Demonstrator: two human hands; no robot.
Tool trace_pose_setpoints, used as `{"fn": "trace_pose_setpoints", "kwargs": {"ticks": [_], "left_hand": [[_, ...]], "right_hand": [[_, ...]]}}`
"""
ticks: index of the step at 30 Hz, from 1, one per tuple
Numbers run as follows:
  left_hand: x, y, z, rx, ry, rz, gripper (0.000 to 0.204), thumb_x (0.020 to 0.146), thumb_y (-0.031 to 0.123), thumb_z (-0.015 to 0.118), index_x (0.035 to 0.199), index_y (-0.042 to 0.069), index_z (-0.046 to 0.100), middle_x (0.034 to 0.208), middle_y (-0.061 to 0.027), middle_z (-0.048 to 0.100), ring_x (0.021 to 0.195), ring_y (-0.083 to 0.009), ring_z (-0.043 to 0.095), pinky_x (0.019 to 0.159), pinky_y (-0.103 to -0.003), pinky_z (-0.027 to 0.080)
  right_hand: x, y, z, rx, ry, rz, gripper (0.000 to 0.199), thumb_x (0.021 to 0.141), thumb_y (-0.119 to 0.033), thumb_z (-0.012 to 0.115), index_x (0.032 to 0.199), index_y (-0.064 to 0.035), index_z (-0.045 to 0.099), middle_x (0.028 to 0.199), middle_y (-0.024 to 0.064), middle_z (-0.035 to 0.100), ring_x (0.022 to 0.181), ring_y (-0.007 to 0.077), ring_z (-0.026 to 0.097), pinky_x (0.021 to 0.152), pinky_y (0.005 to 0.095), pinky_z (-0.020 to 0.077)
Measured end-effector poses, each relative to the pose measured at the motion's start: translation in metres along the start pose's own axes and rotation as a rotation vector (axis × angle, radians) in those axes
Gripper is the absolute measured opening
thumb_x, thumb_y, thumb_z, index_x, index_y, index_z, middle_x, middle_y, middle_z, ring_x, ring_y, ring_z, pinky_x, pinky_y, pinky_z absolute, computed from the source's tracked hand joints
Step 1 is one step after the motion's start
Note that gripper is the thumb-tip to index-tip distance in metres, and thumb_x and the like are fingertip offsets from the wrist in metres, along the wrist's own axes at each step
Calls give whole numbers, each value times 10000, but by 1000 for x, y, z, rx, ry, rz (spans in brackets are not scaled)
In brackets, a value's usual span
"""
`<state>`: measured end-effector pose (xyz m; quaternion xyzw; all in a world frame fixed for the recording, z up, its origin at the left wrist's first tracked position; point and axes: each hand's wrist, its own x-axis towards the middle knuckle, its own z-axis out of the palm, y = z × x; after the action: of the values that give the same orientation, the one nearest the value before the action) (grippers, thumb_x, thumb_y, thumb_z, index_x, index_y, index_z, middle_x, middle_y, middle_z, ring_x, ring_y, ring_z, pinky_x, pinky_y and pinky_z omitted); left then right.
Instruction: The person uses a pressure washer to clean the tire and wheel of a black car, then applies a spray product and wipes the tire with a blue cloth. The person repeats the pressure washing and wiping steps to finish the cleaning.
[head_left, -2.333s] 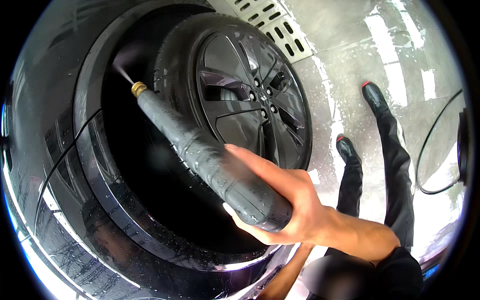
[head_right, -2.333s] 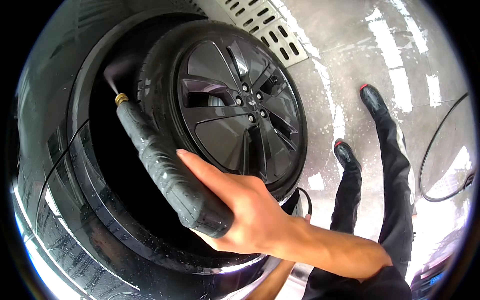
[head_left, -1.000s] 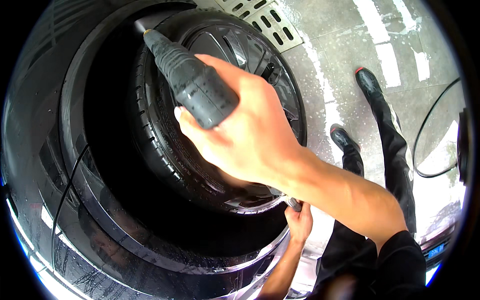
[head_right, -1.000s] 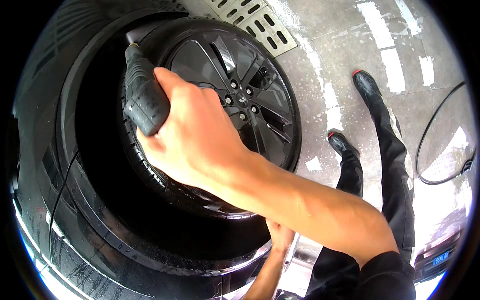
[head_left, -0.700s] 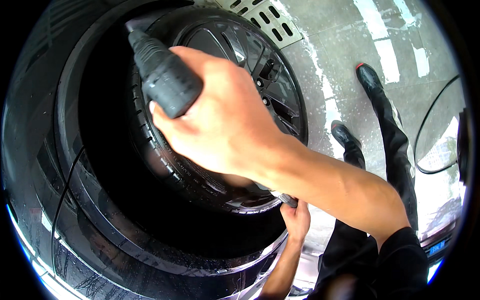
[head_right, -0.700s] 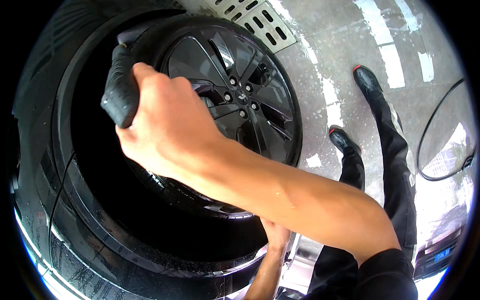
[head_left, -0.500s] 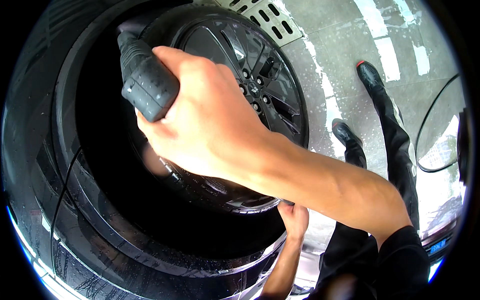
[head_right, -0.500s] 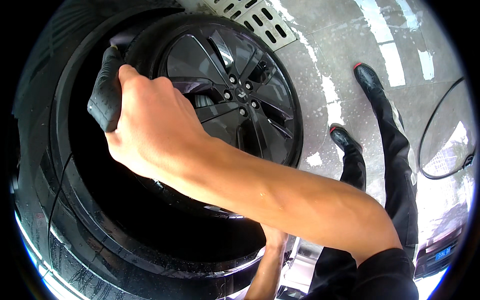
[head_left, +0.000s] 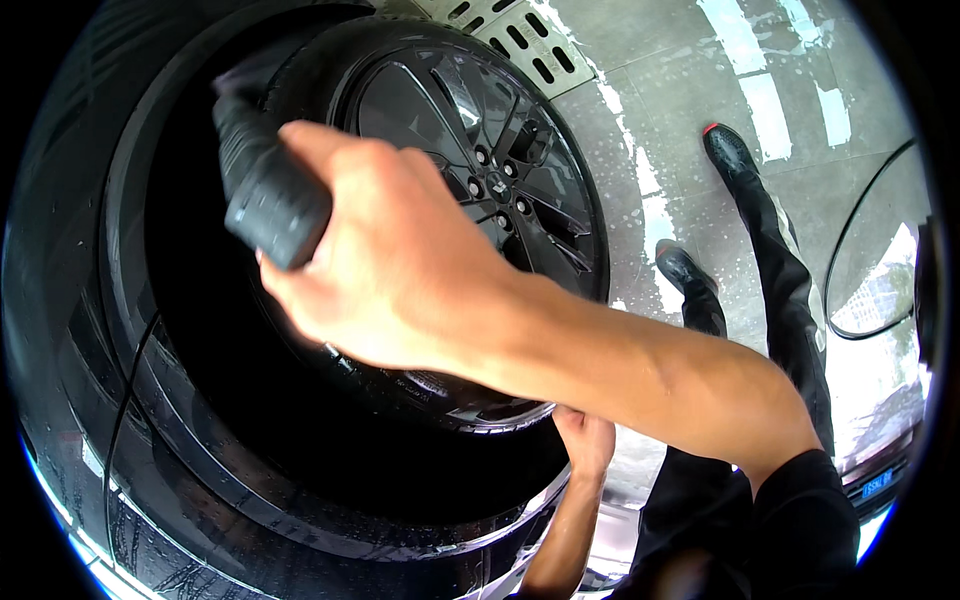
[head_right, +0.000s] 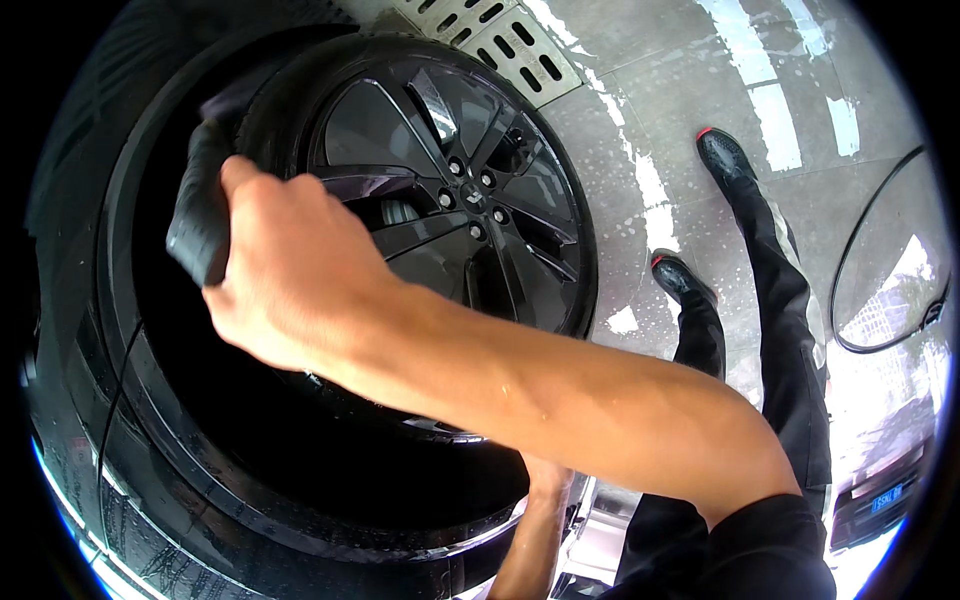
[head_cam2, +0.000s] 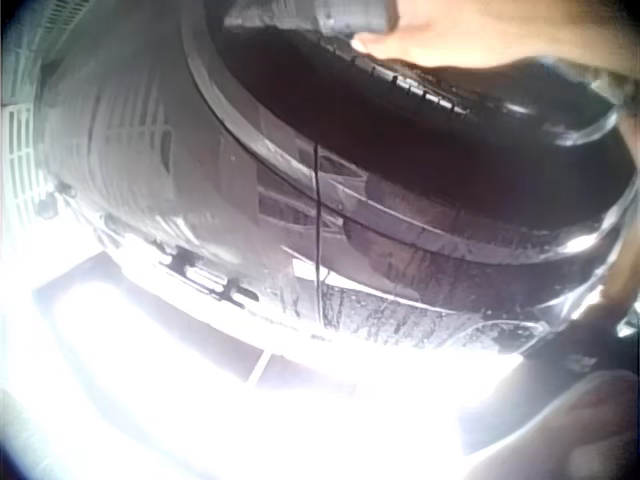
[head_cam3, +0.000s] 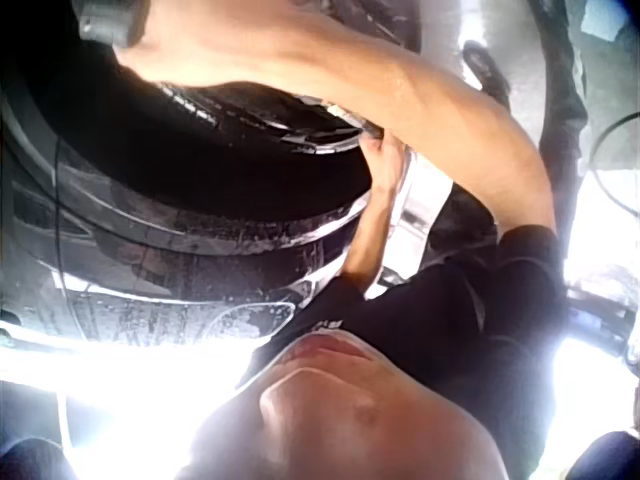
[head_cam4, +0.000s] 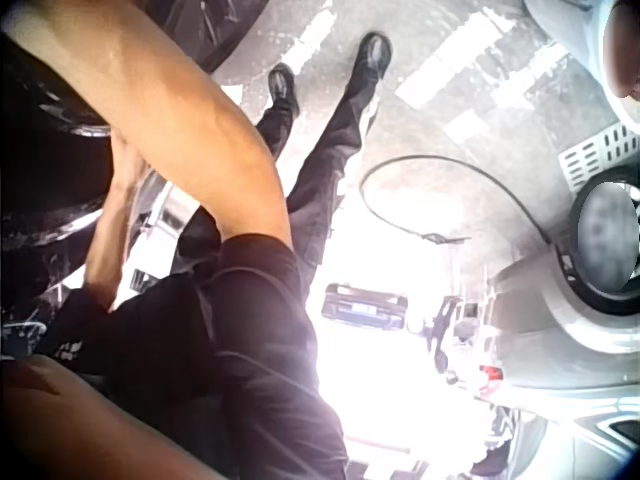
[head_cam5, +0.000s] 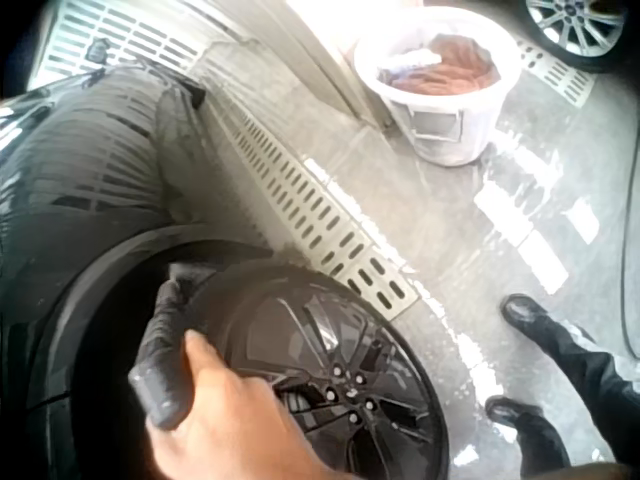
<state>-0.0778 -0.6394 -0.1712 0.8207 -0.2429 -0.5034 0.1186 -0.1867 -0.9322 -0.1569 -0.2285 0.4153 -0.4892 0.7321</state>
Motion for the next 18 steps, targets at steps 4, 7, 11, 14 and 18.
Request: {"fn": "trace_pose_setpoints", "kwargs": {"ticks": [4,7,11,14,18], "left_hand": [[-12,7,16,-85,79,160,154,994,28,590,984,-94,683,898,-24,710,892,-110,643,828,-277,525],[-16,8,17,-113,53,-58,146,981,3,587,959,-101,687,876,-27,714,878,-108,647,819,-276,527],[-24,1,20,-8,34,84,122,980,-5,586,980,-78,684,914,-17,700,875,-80,602,783,-258,496],[-25,0,21,-34,43,134,99,986,-5,589,923,-46,654,878,10,648,828,-57,541,724,-243,457],[-16,5,13,-94,61,30,274,1018,45,609,753,29,539,726,62,508,692,-36,429,602,-234,359]], "right_hand": [[-9,5,3,-3,7,-122,372,849,-60,735,1161,59,571,851,276,724,821,427,746,769,454,640],[-17,8,-8,-9,121,-64,303,862,-65,720,1103,42,570,809,251,718,788,431,741,727,454,627],[-37,18,-11,54,107,-179,269,856,-64,725,1048,35,565,781,236,712,750,419,739,677,451,603],[-38,20,-8,98,120,-225,267,857,-70,727,1044,41,573,808,245,715,755,417,741,673,448,613],[-23,12,-24,16,119,0,303,872,-110,730,1091,62,610,897,298,726,850,428,749,725,447,643]]}}
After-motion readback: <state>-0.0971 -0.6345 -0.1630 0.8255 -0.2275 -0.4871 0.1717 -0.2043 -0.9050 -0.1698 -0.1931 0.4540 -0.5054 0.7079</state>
